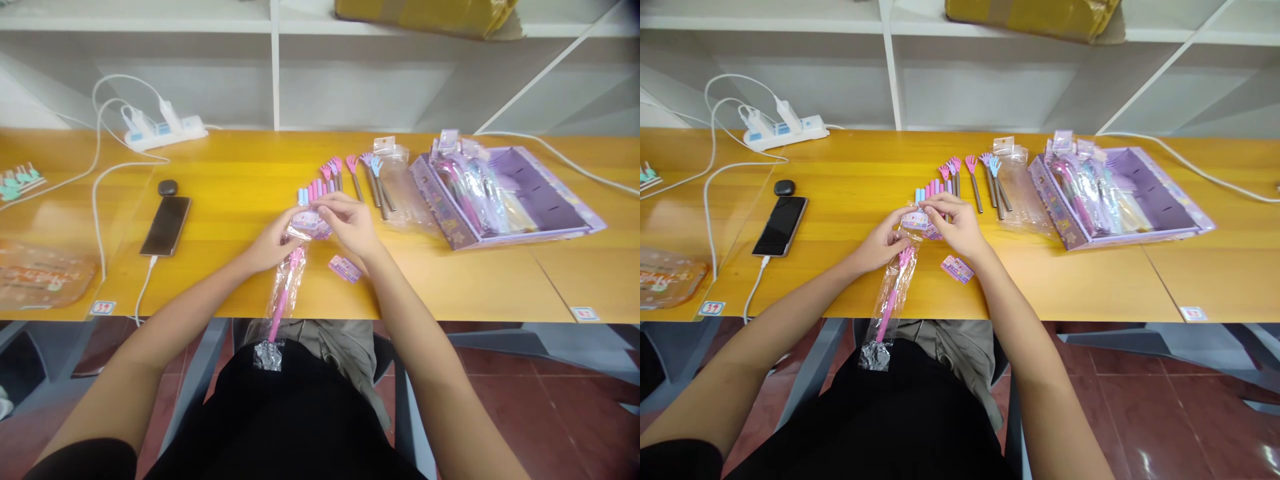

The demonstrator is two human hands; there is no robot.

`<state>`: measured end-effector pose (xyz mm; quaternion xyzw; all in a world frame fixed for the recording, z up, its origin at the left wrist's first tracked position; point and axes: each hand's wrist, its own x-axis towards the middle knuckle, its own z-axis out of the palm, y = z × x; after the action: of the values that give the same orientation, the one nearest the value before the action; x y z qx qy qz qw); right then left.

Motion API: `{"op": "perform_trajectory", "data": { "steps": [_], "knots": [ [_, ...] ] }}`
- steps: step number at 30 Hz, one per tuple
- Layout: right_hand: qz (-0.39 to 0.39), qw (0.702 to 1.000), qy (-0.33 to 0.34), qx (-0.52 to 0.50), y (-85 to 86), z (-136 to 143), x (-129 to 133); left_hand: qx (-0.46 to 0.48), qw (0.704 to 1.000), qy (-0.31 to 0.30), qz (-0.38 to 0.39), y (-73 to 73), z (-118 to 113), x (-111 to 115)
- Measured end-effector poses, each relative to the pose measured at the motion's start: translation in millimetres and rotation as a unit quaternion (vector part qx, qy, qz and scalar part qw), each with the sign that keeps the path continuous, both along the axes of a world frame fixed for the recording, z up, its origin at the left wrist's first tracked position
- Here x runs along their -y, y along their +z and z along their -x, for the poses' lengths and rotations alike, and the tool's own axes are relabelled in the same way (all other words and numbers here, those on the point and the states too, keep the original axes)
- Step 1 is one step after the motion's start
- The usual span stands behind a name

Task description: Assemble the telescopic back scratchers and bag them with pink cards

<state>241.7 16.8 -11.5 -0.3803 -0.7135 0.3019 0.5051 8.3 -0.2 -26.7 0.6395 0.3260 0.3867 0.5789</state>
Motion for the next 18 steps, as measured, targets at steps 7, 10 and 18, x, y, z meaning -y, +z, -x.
{"op": "perform_trajectory", "data": {
  "steps": [7, 10, 18],
  "knots": [
    [-0.004, 1.0, -0.024, 0.014, -3.5, 2.1, -2.6, -0.051, 0.997, 0.012, -0.057, -0.1, 0.2, -1.1],
    [-0.002, 0.999, -0.035, 0.018, -4.1, 2.5, -2.9, -0.041, 0.998, 0.008, -0.05, -0.9, -1.0, -0.1],
    [0.04, 0.999, -0.023, 0.018, -10.5, 1.7, -5.7, -0.016, 1.0, 0.002, -0.01, -0.2, 0.0, 1.5]
  ]
}}
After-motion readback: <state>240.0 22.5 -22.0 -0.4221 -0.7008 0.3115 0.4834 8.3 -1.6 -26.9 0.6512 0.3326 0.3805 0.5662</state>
